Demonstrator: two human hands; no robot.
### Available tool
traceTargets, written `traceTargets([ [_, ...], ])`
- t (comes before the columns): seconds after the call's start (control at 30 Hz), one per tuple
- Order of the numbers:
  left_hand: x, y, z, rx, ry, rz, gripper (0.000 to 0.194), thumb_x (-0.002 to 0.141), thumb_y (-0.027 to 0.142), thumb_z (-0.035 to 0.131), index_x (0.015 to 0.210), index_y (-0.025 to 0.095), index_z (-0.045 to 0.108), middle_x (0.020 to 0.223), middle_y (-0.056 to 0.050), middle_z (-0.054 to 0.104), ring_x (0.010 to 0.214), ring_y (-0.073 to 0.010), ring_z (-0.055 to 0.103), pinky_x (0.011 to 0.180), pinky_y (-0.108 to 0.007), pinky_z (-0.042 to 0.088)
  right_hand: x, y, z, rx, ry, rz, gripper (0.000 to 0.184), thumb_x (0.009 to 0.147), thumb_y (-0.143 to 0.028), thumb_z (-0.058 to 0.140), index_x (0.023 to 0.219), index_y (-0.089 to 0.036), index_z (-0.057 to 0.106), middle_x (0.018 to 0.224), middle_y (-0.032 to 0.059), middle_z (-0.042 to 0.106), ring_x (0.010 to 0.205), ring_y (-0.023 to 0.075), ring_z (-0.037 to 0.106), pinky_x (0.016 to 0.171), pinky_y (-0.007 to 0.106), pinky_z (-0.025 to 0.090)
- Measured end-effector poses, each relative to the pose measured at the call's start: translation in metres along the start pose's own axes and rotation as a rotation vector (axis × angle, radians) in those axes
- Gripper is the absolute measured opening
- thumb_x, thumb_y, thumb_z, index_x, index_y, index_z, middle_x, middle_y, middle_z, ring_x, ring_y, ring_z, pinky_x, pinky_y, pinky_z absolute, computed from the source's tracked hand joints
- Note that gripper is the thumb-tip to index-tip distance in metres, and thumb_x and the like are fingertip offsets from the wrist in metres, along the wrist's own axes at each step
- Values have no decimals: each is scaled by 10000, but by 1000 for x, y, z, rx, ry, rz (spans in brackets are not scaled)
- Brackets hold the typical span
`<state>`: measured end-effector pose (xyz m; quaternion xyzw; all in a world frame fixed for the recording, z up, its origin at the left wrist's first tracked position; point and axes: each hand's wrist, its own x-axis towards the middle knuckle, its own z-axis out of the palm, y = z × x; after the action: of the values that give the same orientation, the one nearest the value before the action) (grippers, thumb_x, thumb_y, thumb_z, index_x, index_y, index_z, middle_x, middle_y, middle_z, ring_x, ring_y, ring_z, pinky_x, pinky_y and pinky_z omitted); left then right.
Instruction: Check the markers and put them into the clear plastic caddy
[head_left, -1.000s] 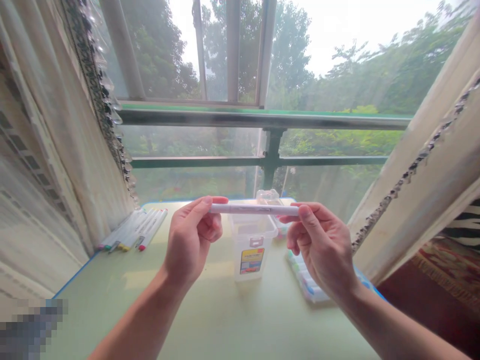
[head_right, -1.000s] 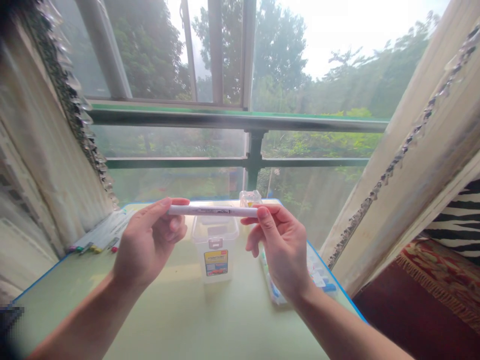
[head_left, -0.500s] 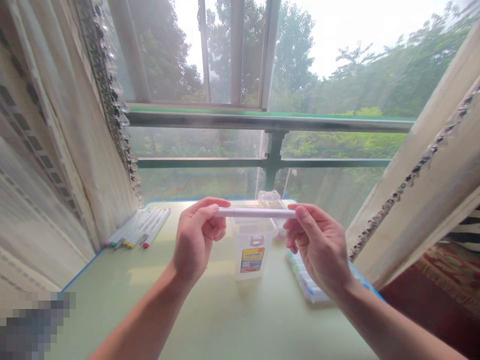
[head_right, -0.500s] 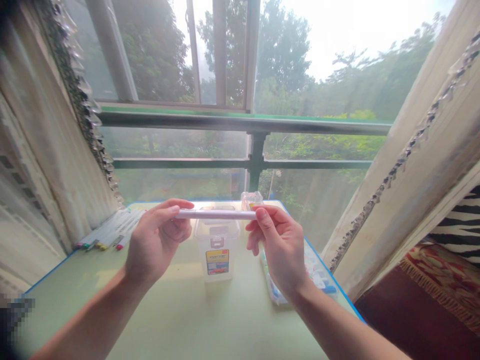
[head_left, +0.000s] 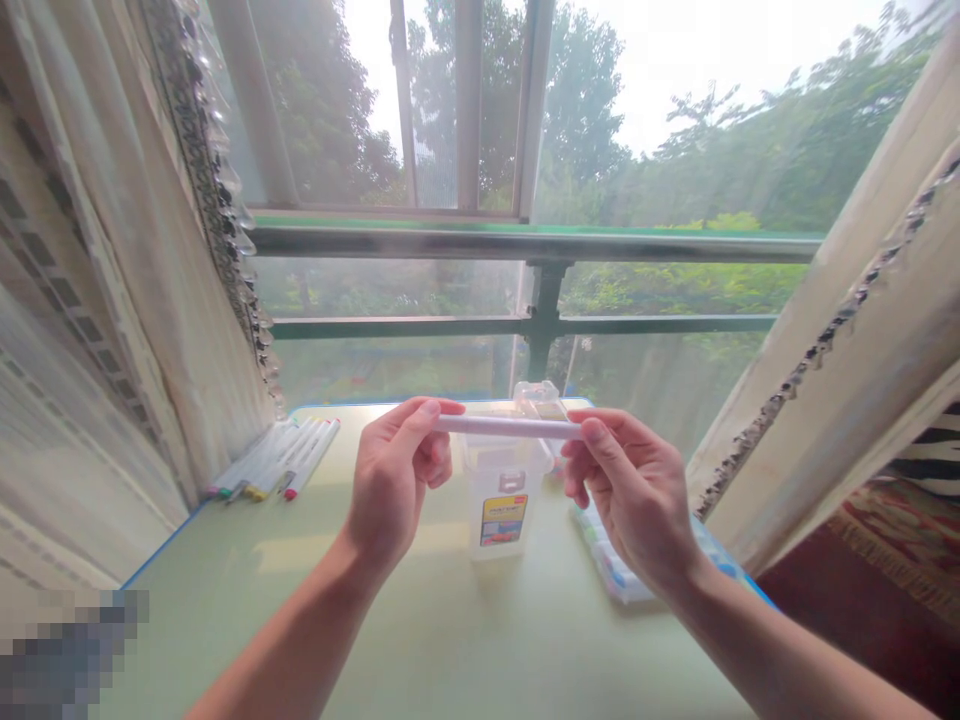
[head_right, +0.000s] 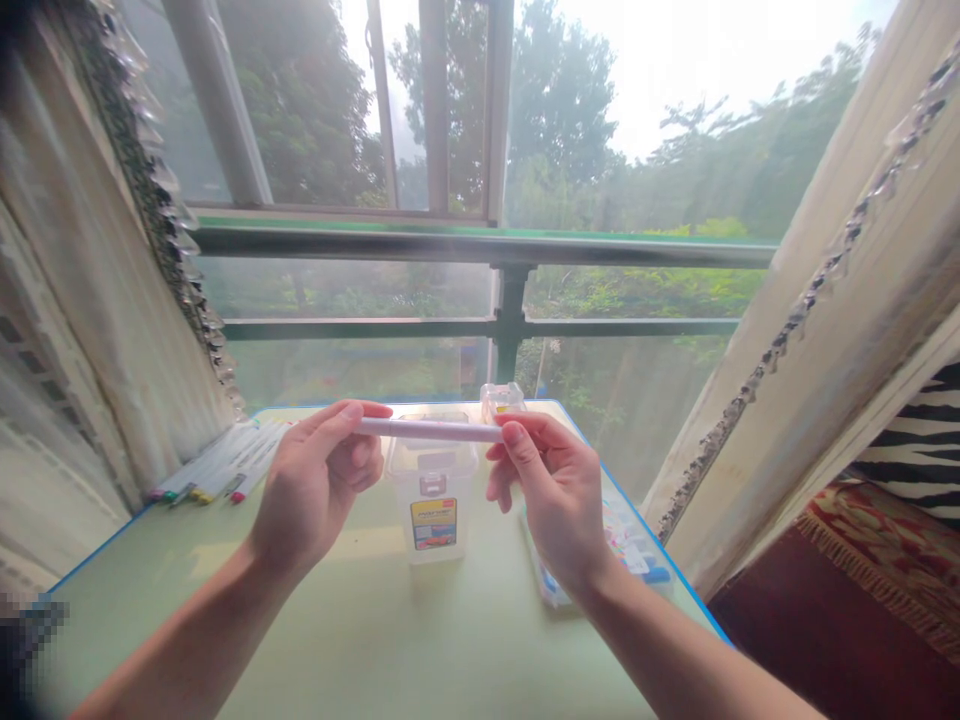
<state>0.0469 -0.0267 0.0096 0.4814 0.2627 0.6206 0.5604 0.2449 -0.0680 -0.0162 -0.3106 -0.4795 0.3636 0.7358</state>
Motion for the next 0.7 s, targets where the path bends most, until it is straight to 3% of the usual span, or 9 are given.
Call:
traceTargets([
  [0.47,-2,0,-1,32,-11,14,140,792,248,678,809,124,741,518,32,469,464,-75,380,445,-213,289,3,1,2,37,4,61,279,910,-439,768,926,-161,780,624,11,706,417,89,613,355,155,442],
  [0.7,-2,-2,1,78,-13,12,211,852,327,692,795,127,727,515,46,435,467,-66,358,449,-206,287,0,2,0,16,10,30,232,927,-406,754,968,-179,772,668,0,709,422,90,620,361,165,444],
])
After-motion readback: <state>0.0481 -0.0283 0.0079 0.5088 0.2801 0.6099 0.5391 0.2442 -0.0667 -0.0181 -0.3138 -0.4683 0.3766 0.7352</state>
